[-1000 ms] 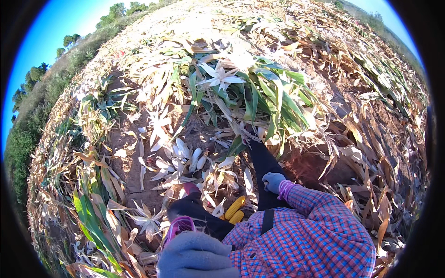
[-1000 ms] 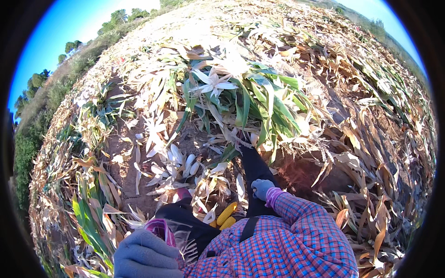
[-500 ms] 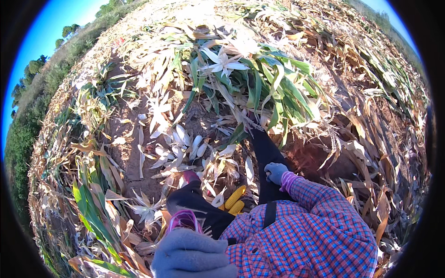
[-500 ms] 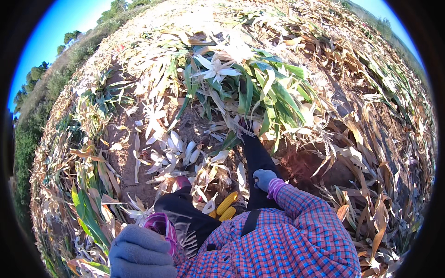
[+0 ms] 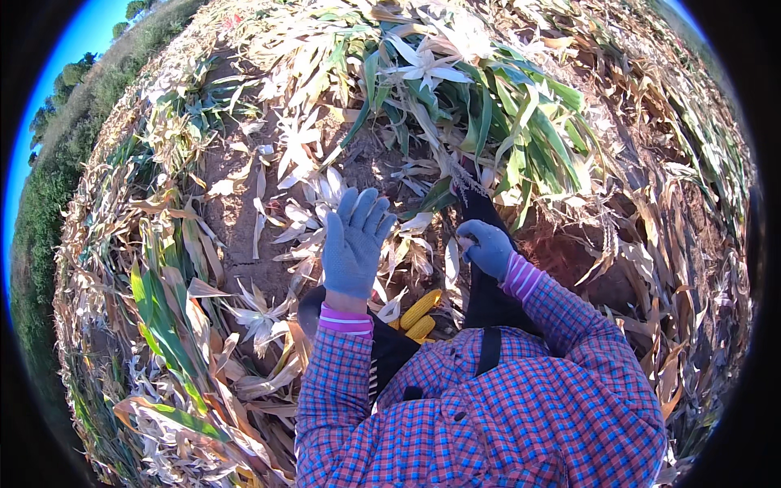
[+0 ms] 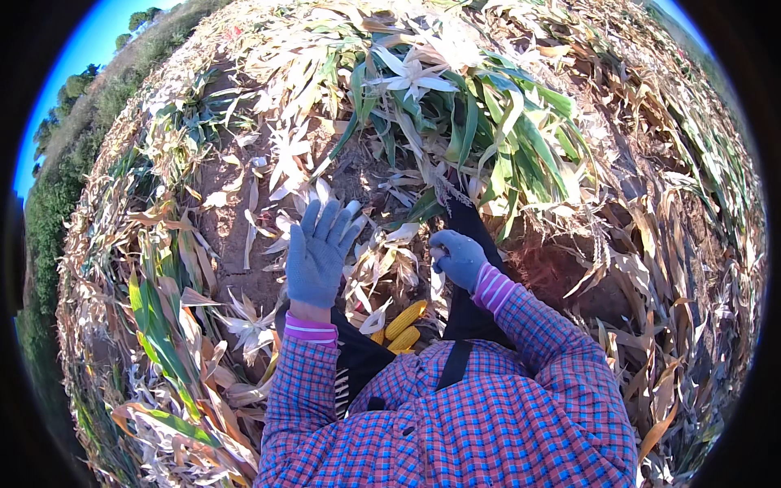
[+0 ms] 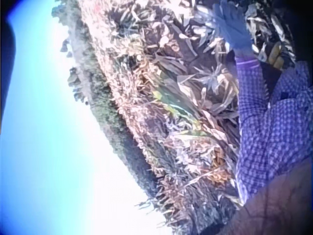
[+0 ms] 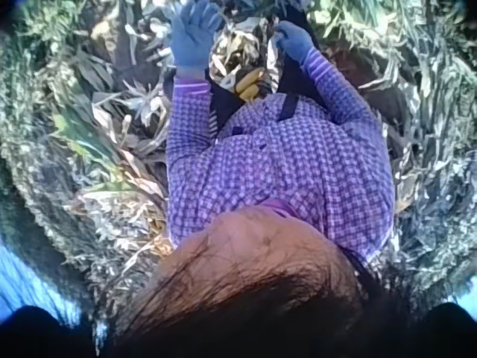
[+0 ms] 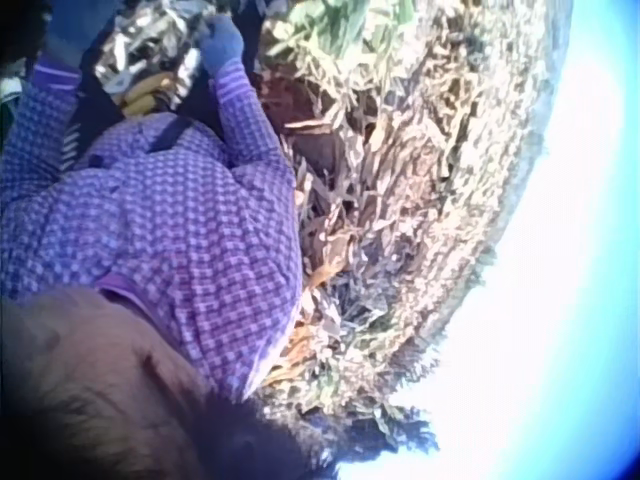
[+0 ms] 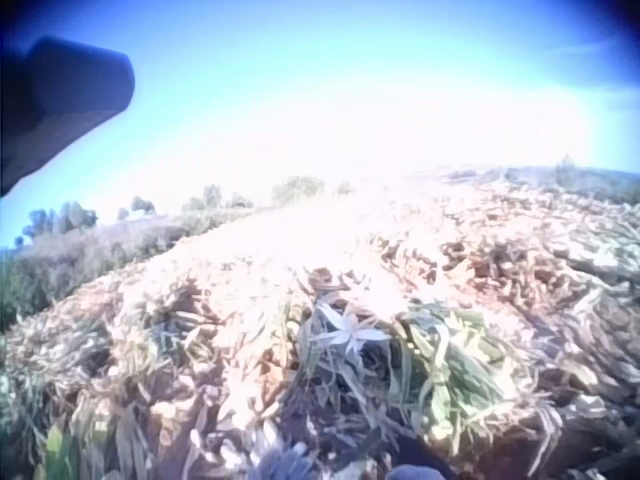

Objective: The person sits on the ground in a cornfield and shucks corn cobs by hand, removing husks and silk. The person places the shucked cobs into a pile on the ground.

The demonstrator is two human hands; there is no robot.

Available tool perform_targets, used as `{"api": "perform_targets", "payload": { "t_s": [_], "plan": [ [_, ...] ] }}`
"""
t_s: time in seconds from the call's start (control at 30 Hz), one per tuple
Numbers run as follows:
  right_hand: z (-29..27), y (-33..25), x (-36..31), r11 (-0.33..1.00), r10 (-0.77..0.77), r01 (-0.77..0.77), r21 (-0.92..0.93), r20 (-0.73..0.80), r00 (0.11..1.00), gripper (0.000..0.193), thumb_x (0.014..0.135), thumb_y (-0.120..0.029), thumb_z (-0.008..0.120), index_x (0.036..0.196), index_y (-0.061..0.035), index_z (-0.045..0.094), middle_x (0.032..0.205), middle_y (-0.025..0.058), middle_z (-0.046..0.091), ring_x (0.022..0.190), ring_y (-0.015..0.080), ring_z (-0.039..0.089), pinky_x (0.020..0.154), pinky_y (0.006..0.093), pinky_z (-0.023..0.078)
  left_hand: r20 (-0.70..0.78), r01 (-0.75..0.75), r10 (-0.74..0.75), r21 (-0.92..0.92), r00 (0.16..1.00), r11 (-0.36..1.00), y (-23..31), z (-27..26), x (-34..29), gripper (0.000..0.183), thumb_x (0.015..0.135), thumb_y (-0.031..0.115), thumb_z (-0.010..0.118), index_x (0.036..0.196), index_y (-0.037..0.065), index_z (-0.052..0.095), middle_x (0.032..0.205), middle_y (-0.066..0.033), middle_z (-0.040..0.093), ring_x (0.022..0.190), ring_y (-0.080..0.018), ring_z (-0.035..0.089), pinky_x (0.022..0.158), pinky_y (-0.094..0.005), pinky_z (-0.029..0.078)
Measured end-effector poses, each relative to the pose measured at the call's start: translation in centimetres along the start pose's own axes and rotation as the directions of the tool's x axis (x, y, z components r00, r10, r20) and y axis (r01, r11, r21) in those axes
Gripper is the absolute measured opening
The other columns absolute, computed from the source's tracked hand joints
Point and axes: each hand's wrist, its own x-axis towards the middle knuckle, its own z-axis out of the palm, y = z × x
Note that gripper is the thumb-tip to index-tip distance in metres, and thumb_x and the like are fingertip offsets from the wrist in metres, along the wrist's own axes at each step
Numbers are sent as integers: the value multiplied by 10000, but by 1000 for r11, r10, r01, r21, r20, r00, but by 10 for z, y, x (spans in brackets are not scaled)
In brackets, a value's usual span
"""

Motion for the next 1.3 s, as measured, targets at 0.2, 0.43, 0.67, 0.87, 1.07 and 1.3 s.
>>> {"api": "perform_targets", "payload": {
  "t_s": [0.2, 0.43, 0.67, 0.87, 1.07, 1.3],
  "plan": [
    [-9, -108, 33, 898, -172, 151, 412, 13, 985, 176, 895, -63, 608, 1058, 3, 587, 873, 84, 611, 696, 130, 631, 608, 267, 516, 10, -83, 105, 684, 994, 725, -14, -9, -1, 499, 1023, 315, 445, 1412, 8, 392, 1386, -176, 488, 1259, -292, 493, 1059, -396, 386],
    [-5, -148, 29, 916, -342, 335, 221, -10, 940, 360, 825, -164, 695, 1164, -100, 592, 968, 101, 629, 816, 273, 654, 710, 375, 517, 261, -245, 228, 965, 938, -94, -11, 8, -8, 481, 895, 86, 589, 1352, 14, 458, 1355, -225, 495, 1263, -397, 465, 1049, -441, 368],
    [-6, -158, 16, 923, -373, 371, 104, -1, 928, 467, 776, -201, 734, 1214, -143, 581, 915, 80, 634, 740, 267, 641, 664, 366, 510, 393, -323, 223, 900, 892, -293, -11, 17, -8, 539, 859, 80, 589, 1374, 11, 445, 1319, -167, 545, 1196, -347, 520, 1028, -423, 388],
    [-4, -154, 16, 918, -381, 385, 94, -53, 923, 378, 776, -156, 720, 1138, -147, 614, 865, 68, 635, 718, 251, 643, 630, 357, 510, 450, -351, 173, 842, 876, -410, -13, 23, -8, 557, 848, 86, 597, 1383, 47, 448, 1331, -137, 546, 1203, -349, 508, 1033, -419, 380],
    [-11, -151, 25, 882, -456, 468, 59, -144, 878, 181, 800, -121, 695, 975, -111, 651, 832, 68, 632, 704, 258, 648, 614, 337, 513, 429, -332, 160, 845, 889, -419, -16, 19, -9, 607, 838, 179, 634, 1394, 51, 427, 1328, -156, 525, 1231, -357, 475, 1051, -450, 344],
    [-37, -139, 26, 926, -106, 152, 346, -148, 983, 132, 839, -38, 667, 962, -4, 633, 814, 84, 634, 648, 161, 649, 587, 268, 513, 282, -183, 77, 784, 956, -593, -13, 29, -15, 794, 726, 339, 770, 1400, 88, 434, 1366, -123, 493, 1271, -349, 433, 1079, -456, 301]
  ]
}}
